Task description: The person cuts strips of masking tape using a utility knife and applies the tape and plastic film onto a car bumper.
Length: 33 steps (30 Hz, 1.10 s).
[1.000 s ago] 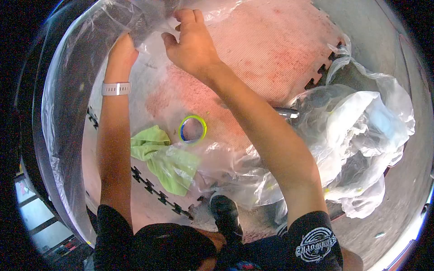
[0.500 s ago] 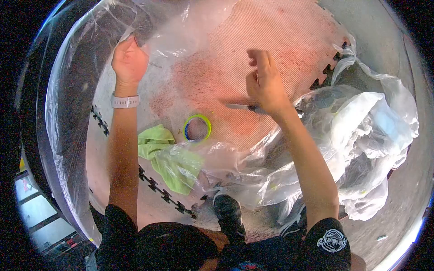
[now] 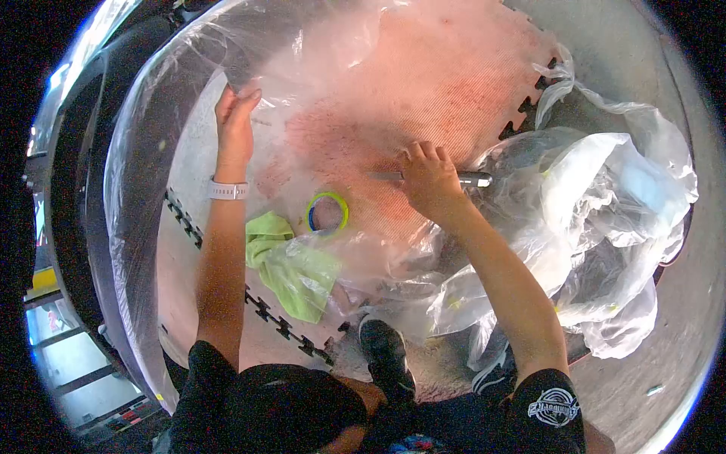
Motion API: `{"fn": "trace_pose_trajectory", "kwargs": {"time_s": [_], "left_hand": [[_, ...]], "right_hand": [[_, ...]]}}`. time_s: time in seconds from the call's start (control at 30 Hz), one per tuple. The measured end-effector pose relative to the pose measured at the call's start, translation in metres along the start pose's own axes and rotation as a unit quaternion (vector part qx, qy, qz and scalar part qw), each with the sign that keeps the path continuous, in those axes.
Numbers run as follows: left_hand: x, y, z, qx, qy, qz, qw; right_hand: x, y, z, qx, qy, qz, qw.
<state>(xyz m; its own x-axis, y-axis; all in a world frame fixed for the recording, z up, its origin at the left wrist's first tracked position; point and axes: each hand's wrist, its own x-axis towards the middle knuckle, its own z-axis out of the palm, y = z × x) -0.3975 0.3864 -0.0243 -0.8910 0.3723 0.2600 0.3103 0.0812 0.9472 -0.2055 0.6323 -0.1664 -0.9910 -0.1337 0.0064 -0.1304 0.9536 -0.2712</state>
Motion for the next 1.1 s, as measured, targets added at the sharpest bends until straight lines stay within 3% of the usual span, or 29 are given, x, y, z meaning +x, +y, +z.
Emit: {"fn": "trace_pose_trajectory", "kwargs": {"time_s": [0.1, 0.13, 0.17, 0.23, 0.3, 0.33, 0.37, 0.5, 0.53, 0.6, 0.67, 0.7, 0.73, 0.77, 0.8, 0.83, 0.87, 0.9, 0.97, 1.1], "left_hand": [[-0.012, -0.004, -0.009, 0.061, 0.017, -0.035, 0.997], [-0.024, -0.01, -0.003, 0.05, 0.102, -0.02, 0.993], [-0.037, -0.014, -0.002, 0.052, 0.101, -0.021, 0.993], [-0.07, -0.012, -0.002, 0.018, 0.136, -0.005, 0.991], [-0.125, -0.007, 0.008, 0.067, 0.131, -0.084, 0.986], [-0.163, -0.025, 0.012, 0.227, 0.034, -0.023, 0.973], [-0.193, -0.04, 0.018, 0.381, -0.065, 0.037, 0.922], [-0.229, -0.031, 0.06, 0.49, -0.116, 0.03, 0.863], [-0.234, -0.036, 0.062, 0.524, -0.127, 0.01, 0.842], [-0.236, -0.049, 0.06, 0.512, -0.115, -0.02, 0.851], [-0.23, -0.051, 0.056, 0.502, -0.103, -0.045, 0.858], [-0.228, -0.049, 0.053, 0.438, -0.079, -0.059, 0.894], [-0.229, -0.047, 0.052, 0.37, -0.053, -0.075, 0.925], [-0.227, -0.04, 0.051, 0.367, -0.051, -0.079, 0.926], [-0.222, -0.028, 0.05, 0.291, -0.039, -0.058, 0.954], [-0.217, -0.014, 0.051, 0.215, -0.027, -0.034, 0.976], [-0.216, 0.002, 0.053, 0.153, -0.023, -0.07, 0.986], [-0.216, 0.01, 0.054, 0.153, -0.022, -0.069, 0.986], [-0.217, 0.023, 0.054, 0.043, -0.023, -0.056, 0.997], [-0.222, 0.044, 0.057, 0.017, -0.021, -0.053, 0.998]], "right_hand": [[-0.002, 0.004, 0.009, -0.054, -0.01, -0.011, 0.998], [-0.005, 0.002, 0.005, -0.062, 0.005, -0.017, 0.998], [-0.01, 0.003, 0.001, -0.06, 0.005, -0.017, 0.998], [-0.018, 0.0, -0.023, -0.06, -0.028, 0.039, 0.997], [-0.03, 0.019, -0.002, -0.045, 0.029, 0.02, 0.998], [-0.035, 0.029, 0.004, -0.052, 0.03, 0.015, 0.998], [-0.036, 0.035, 0.007, -0.057, 0.031, 0.011, 0.998], [-0.035, 0.032, -0.002, -0.024, 0.053, 0.011, 0.998], [-0.033, 0.027, -0.01, 0.049, 0.067, 0.048, 0.995], [-0.03, 0.017, -0.02, 0.118, 0.076, 0.083, 0.987], [-0.024, 0.005, -0.024, 0.245, 0.174, 0.076, 0.951], [-0.024, -0.006, -0.033, 0.244, 0.172, 0.075, 0.952], [-0.024, -0.019, -0.048, 0.333, 0.154, 0.106, 0.924], [-0.024, -0.031, -0.058, 0.418, 0.134, 0.134, 0.888], [-0.024, -0.042, -0.059, 0.416, 0.13, 0.133, 0.89], [-0.023, -0.051, -0.06, 0.508, 0.139, 0.136, 0.839], [-0.023, -0.06, -0.061, 0.594, 0.147, 0.138, 0.779], [-0.025, -0.069, -0.069, 0.593, 0.147, 0.137, 0.78], [-0.031, -0.084, -0.095, 0.673, 0.091, 0.13, 0.722], [-0.033, -0.095, -0.11, 0.684, 0.05, 0.078, 0.723]]}}
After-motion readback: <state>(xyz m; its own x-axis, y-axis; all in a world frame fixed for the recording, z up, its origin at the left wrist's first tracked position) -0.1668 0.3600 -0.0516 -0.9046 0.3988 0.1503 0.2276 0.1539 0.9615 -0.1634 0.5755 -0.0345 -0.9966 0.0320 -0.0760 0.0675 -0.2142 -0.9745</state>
